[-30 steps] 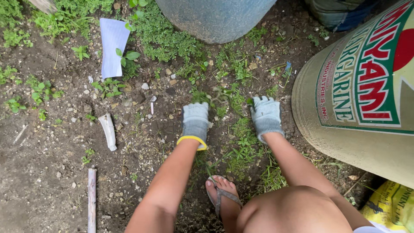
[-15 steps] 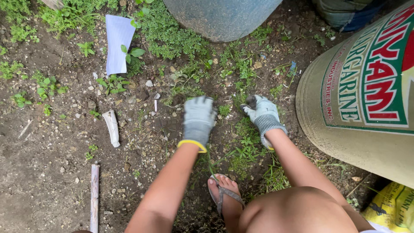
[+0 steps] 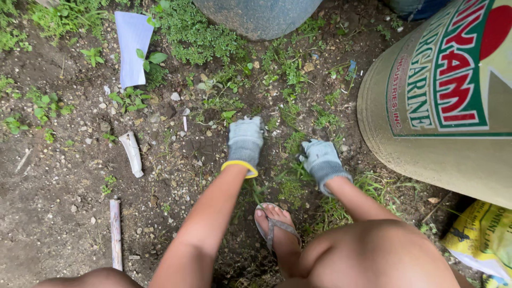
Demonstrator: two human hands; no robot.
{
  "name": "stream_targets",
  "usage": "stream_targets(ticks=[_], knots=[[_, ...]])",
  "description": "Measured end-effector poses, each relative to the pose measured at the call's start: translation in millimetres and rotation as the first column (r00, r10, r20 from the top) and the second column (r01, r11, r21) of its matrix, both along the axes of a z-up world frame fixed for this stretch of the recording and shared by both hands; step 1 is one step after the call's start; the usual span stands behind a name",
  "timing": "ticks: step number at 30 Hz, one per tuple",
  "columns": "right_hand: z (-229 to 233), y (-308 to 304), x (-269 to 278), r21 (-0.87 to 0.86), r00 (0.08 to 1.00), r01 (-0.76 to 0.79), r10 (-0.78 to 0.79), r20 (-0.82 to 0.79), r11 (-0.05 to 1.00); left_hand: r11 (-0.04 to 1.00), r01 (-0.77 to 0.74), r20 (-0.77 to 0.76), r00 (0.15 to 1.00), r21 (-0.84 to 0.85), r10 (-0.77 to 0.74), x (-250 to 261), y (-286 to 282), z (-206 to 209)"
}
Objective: The person pulls small plants and weeds from the ground by hand and using their gloved hands, working around a large bin and under a wooden structure.
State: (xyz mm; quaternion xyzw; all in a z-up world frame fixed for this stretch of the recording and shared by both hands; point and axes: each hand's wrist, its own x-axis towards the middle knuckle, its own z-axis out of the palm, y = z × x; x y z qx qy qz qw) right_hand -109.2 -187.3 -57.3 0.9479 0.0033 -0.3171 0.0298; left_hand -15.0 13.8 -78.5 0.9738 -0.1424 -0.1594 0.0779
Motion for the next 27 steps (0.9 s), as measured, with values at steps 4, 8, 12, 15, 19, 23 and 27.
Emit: stream_targets(ticks=[4,8,12,15,19,23,27], knots=[[19,-3,15,0.035,0.951,0.293,-0.288,-0.11,0.955,0.982,-0.181,-0.297,0.936,0.056,0.189,-12,31,27],[48,-17,24,0.496,0.693,0.639,-0.72,-0.037,0.588,0.971,-0.174,-0.088,0.983,-0.163,0.161,-35,53,32],[42,1,31,0.041,0.958,0.282,-0.279,-0.067,0.959,0.97,-0.124,0.02,0.991,-0.209,0.131,-45,47,31],[12,18,18,-0.103,0.923,-0.111,0.141,0.358,0.988,0.958,-0.132,-0.039,0.991,-0.255,0.126,-53,43,32],[-6,14,23,-0.032,0.974,-0.101,0.105,0.199,0.994,0.966,-0.115,-0.028,0.993,-0.232,0.112,-56,41,34],[4,5,50,0.15,0.965,0.259,-0.263,0.003,0.954,0.956,-0.153,-0.069,0.988,-0.252,0.14,-53,43,36],[35,-18,62,0.565,0.768,0.479,-0.633,0.1,0.671,0.963,-0.183,-0.14,0.978,-0.199,0.157,-44,40,35]])
